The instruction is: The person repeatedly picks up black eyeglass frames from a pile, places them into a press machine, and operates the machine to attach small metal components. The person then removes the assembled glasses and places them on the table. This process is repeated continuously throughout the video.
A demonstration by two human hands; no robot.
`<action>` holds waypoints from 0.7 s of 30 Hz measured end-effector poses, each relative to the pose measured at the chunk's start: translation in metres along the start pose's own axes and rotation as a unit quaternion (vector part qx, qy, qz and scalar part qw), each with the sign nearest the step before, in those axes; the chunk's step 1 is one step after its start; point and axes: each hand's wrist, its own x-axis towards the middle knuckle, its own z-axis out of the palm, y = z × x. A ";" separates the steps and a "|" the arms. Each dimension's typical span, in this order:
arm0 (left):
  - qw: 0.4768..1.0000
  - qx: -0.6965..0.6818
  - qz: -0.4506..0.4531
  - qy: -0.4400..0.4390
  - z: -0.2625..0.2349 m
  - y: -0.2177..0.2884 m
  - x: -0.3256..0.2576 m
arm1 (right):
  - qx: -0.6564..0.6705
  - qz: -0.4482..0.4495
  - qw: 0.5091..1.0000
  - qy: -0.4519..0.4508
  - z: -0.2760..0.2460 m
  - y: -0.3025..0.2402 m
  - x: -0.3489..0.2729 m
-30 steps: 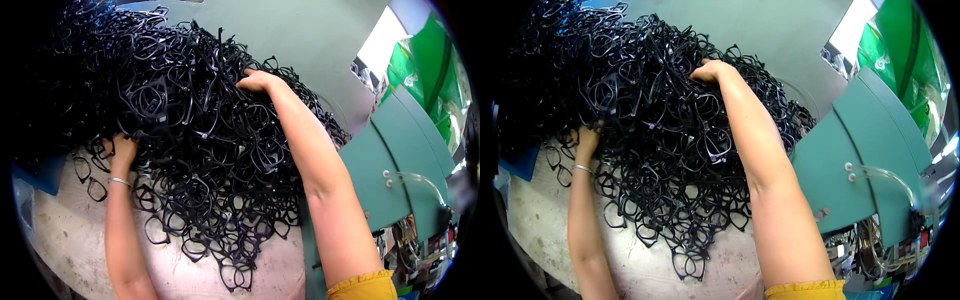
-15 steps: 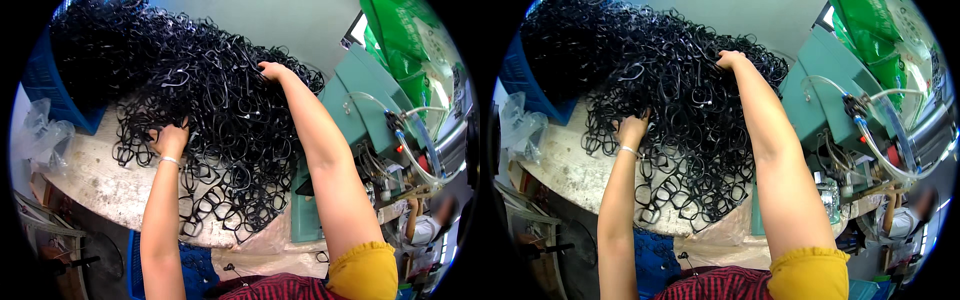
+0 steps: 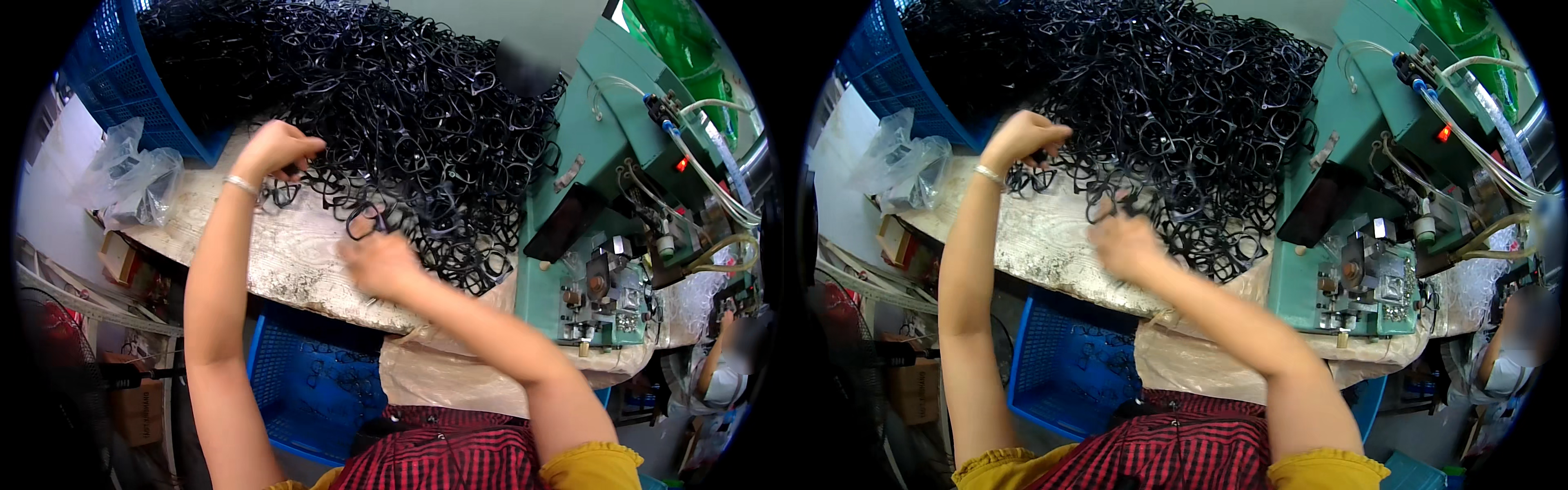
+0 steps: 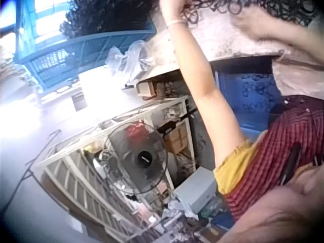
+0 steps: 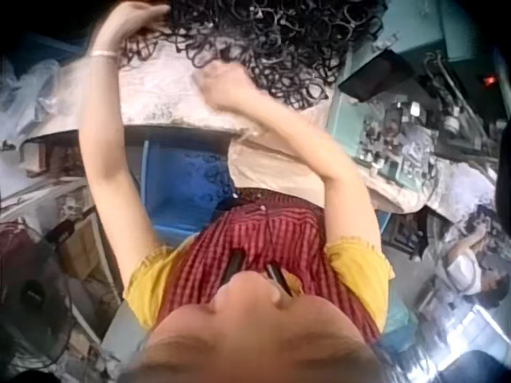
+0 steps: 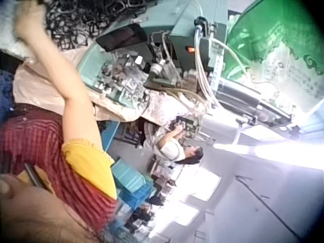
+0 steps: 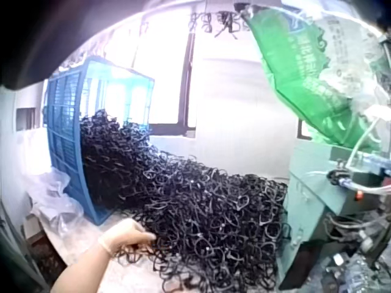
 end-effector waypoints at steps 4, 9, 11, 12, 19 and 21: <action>0.921 -0.009 0.156 0.356 -0.031 -0.139 0.059 | -0.143 -0.132 0.936 0.294 0.011 0.104 0.008; 0.919 0.018 -0.009 0.393 0.117 -0.127 0.055 | 0.029 -0.146 0.927 0.344 0.008 0.124 -0.006; 0.915 0.076 -0.002 0.395 0.145 -0.103 0.039 | 0.069 -0.166 0.887 0.426 0.021 0.115 -0.018; 0.900 0.105 -0.014 0.422 0.147 -0.113 0.046 | 0.079 -0.184 0.851 0.486 0.029 0.105 -0.020; 0.834 0.095 0.147 0.523 0.161 -0.065 -0.050 | 0.098 -0.137 0.792 0.587 0.061 0.094 -0.197; 0.823 0.086 0.264 0.495 0.210 -0.026 -0.101 | 0.138 -0.101 0.804 0.570 0.109 0.113 -0.288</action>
